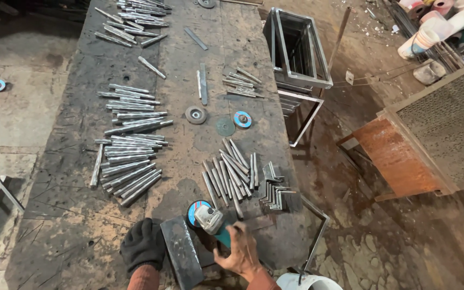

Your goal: The recorder is using a handheld angle grinder to smooth or sharpen the ends of numerous small metal rods on a workbench in a furniture manufacturing facility.

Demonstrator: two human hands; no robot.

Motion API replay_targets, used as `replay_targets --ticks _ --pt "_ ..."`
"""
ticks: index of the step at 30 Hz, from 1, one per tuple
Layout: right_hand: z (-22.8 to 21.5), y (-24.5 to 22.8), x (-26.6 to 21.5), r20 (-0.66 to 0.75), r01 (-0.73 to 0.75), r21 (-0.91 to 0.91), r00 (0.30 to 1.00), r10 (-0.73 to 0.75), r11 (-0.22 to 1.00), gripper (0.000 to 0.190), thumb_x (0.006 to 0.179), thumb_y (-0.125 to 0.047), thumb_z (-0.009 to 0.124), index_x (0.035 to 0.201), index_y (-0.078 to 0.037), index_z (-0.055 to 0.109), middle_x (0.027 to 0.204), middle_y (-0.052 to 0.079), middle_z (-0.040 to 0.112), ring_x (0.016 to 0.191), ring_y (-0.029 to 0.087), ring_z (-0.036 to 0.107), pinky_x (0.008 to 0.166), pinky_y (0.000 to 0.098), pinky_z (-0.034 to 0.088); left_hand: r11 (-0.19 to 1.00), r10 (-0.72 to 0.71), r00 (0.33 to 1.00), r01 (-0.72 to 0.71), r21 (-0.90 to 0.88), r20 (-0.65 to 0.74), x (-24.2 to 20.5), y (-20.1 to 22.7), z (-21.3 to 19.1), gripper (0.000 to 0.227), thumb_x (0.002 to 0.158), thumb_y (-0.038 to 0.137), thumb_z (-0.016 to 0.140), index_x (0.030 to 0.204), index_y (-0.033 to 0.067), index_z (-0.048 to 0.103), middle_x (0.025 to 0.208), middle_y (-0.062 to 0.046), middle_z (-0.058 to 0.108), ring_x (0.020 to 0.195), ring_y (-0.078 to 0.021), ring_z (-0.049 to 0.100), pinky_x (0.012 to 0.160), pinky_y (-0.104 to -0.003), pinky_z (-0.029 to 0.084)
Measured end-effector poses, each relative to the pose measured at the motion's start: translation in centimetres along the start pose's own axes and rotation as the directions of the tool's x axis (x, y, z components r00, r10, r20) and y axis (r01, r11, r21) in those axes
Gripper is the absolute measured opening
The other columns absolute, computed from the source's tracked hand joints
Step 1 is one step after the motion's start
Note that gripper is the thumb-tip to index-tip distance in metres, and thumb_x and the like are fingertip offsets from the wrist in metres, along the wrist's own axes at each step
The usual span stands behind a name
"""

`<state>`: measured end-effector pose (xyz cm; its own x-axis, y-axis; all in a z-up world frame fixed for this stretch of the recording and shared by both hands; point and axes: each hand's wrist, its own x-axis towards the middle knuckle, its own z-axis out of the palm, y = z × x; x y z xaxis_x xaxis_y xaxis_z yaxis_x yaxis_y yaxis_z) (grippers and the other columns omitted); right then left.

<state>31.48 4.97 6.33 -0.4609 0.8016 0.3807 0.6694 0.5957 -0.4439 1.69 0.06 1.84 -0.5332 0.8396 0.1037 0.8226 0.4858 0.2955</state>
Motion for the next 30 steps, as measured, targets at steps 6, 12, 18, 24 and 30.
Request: replay_targets --ticks 6,12,18,24,30 --pt "-0.5 -0.6 1.0 0.05 0.048 -0.002 0.998 -0.048 0.999 0.026 0.072 -0.018 0.081 0.074 -0.01 0.056 0.072 0.009 0.061 0.067 0.032 0.064 0.061 0.0444 0.052 1.0 0.009 0.999 -0.009 -0.005 -0.038 -0.2 0.1 0.0 0.056 0.088 0.051 0.058 0.135 0.0203 0.058 0.139 -0.005 0.061 0.132 -0.0299 0.055 0.11 -0.048 0.043" --pt "-0.1 -0.5 0.5 0.063 0.036 0.138 0.997 -0.045 0.99 0.019 0.079 -0.004 0.071 0.068 -0.006 0.055 0.063 0.011 0.061 0.059 0.035 0.064 0.051 0.0437 0.05 1.0 0.011 1.0 -0.011 -0.001 -0.011 0.0 -0.3 0.6 0.058 0.087 0.051 0.059 0.136 0.02 0.058 0.14 -0.007 0.06 0.132 -0.0313 0.055 0.109 -0.048 0.043" --pt "0.7 0.8 -0.6 0.142 -0.04 0.179 0.99 0.014 0.983 0.018 0.086 -0.004 0.065 0.072 -0.004 0.055 0.066 0.014 0.062 0.062 0.036 0.065 0.05 0.0446 0.048 0.999 0.008 0.999 -0.009 0.035 0.038 0.2 0.4 -0.5 0.058 0.085 0.05 0.06 0.134 0.0202 0.058 0.139 -0.004 0.06 0.132 -0.0296 0.055 0.108 -0.048 0.043" --pt "-0.3 0.4 -0.2 0.207 -0.072 -0.014 0.976 0.073 0.997 0.061 0.085 -0.057 0.069 0.119 -0.011 0.049 0.113 0.02 0.051 0.103 0.042 0.052 0.083 0.0593 0.046 1.0 0.016 1.0 -0.016 0.02 0.003 0.5 0.4 0.0 0.056 0.086 0.049 0.06 0.133 0.0198 0.058 0.139 -0.005 0.061 0.131 -0.0301 0.055 0.109 -0.047 0.044" --pt "-0.8 0.1 -0.8 0.289 -0.171 -0.157 0.934 0.211 0.973 0.146 0.057 -0.097 0.064 0.163 -0.021 0.0 0.166 0.028 -0.017 0.152 0.056 -0.009 0.106 0.082 0.013 1.0 0.026 0.999 -0.026 0.008 -0.025 0.1 -0.2 0.2 0.056 0.086 0.049 0.06 0.133 0.0191 0.059 0.139 -0.006 0.061 0.131 -0.0308 0.056 0.108 -0.047 0.044"
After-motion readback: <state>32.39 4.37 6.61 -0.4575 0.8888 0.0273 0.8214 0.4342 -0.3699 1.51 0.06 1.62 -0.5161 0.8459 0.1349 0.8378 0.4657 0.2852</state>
